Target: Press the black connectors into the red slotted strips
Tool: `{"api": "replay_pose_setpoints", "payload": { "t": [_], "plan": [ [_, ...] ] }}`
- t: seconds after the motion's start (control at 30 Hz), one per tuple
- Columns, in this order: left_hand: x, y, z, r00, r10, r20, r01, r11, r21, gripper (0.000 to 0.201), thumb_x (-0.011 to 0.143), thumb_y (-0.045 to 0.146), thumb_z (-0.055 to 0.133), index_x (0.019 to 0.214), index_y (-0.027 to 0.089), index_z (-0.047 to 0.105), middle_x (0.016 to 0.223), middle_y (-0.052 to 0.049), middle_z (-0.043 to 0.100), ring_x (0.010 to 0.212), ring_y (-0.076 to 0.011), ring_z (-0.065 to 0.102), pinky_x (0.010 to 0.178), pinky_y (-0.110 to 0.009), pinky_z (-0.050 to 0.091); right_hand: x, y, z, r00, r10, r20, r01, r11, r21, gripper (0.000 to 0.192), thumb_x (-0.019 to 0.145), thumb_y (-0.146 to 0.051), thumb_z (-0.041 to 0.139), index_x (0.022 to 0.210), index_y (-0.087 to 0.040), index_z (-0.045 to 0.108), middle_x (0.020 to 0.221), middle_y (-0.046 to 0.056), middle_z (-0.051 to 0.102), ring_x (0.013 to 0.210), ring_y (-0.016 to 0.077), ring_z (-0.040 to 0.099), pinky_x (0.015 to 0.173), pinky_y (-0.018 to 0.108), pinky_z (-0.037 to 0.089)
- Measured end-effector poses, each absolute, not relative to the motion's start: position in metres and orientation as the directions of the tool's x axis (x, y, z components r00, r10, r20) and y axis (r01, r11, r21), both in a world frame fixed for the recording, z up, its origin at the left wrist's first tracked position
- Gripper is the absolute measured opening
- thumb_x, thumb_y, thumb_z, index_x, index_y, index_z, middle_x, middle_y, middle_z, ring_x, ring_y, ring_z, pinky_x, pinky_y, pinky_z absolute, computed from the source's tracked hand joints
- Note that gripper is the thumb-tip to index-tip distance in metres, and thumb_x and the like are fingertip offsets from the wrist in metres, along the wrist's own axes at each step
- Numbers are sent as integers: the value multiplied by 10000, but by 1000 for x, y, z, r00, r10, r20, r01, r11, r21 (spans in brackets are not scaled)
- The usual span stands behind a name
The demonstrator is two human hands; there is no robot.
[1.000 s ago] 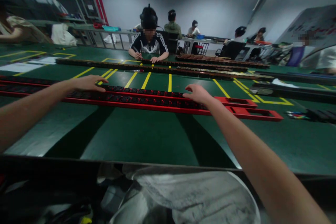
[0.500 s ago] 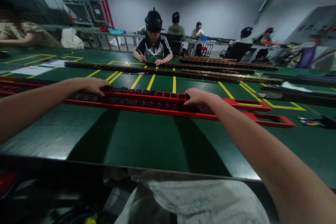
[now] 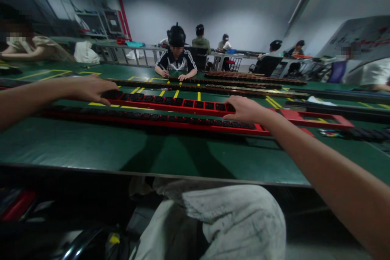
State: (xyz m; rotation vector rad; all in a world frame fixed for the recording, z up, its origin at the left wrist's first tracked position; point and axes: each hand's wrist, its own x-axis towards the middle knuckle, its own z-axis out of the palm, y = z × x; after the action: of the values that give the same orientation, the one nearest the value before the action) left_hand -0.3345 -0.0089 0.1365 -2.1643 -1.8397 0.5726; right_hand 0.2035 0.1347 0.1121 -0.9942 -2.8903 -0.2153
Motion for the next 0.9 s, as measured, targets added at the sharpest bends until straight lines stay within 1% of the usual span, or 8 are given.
{"api": "replay_pose_setpoints", "payload": {
  "t": [0.1,0.2,0.3,0.4,0.53,0.63,0.77,0.9],
  "plan": [
    [-332,-38,134,187,967,-171,875,-243,-419,590,805,561,616,1213,139,563,1151,-100,656,968,-252,609,842,-327,403,220,99,113,-793,580,186,601,794,89,487,797,-573,597,1098,-194,642,1032,114,651,935,298,613,792,399,482],
    [-327,-62,124,195,963,-188,887,-255,-386,561,791,554,600,1186,157,572,1126,-95,667,935,-257,627,825,-338,406,230,72,113,-787,582,205,608,789,92,458,796,-559,602,1077,-198,634,1012,109,648,921,296,616,780,401,484],
    [-322,-76,110,188,961,-202,908,-249,-337,552,782,542,596,1176,156,575,1119,-106,673,955,-264,637,838,-346,408,233,55,111,-775,601,193,624,777,84,463,772,-549,628,1061,-188,639,1019,123,646,944,310,617,802,412,481],
    [-322,-81,92,207,957,-203,920,-260,-292,571,781,547,583,1205,165,564,1171,-113,663,1022,-273,629,868,-351,410,235,47,103,-770,617,162,632,772,63,441,771,-528,630,1051,-188,645,1020,127,648,953,314,621,811,411,483],
    [-325,-78,72,220,955,-200,928,-268,-258,550,759,529,600,1183,179,577,1173,-109,664,1036,-276,628,867,-350,429,236,44,81,-780,614,118,623,780,57,440,806,-510,607,1090,-175,622,1063,135,641,987,308,618,843,411,495],
    [-322,-75,58,220,947,-235,926,-278,-254,537,757,528,597,1175,191,581,1176,-102,668,1023,-282,636,854,-362,433,236,46,59,-777,625,75,629,775,54,457,825,-506,597,1127,-163,607,1126,149,632,1036,311,611,874,420,502],
    [-318,-70,38,216,937,-276,930,-283,-234,517,752,528,582,1168,221,584,1193,-84,675,1047,-288,641,850,-381,422,233,51,26,-764,645,8,645,764,17,453,824,-501,602,1113,-152,618,1114,156,642,1043,317,617,859,422,518],
    [-321,-67,24,174,947,-269,946,-237,-221,552,712,569,576,1149,232,595,1211,-82,670,1099,-309,624,866,-407,422,235,56,6,-758,651,44,650,759,-35,462,810,-505,611,1128,-170,627,1114,155,639,1065,323,608,883,434,512]
  ]
}}
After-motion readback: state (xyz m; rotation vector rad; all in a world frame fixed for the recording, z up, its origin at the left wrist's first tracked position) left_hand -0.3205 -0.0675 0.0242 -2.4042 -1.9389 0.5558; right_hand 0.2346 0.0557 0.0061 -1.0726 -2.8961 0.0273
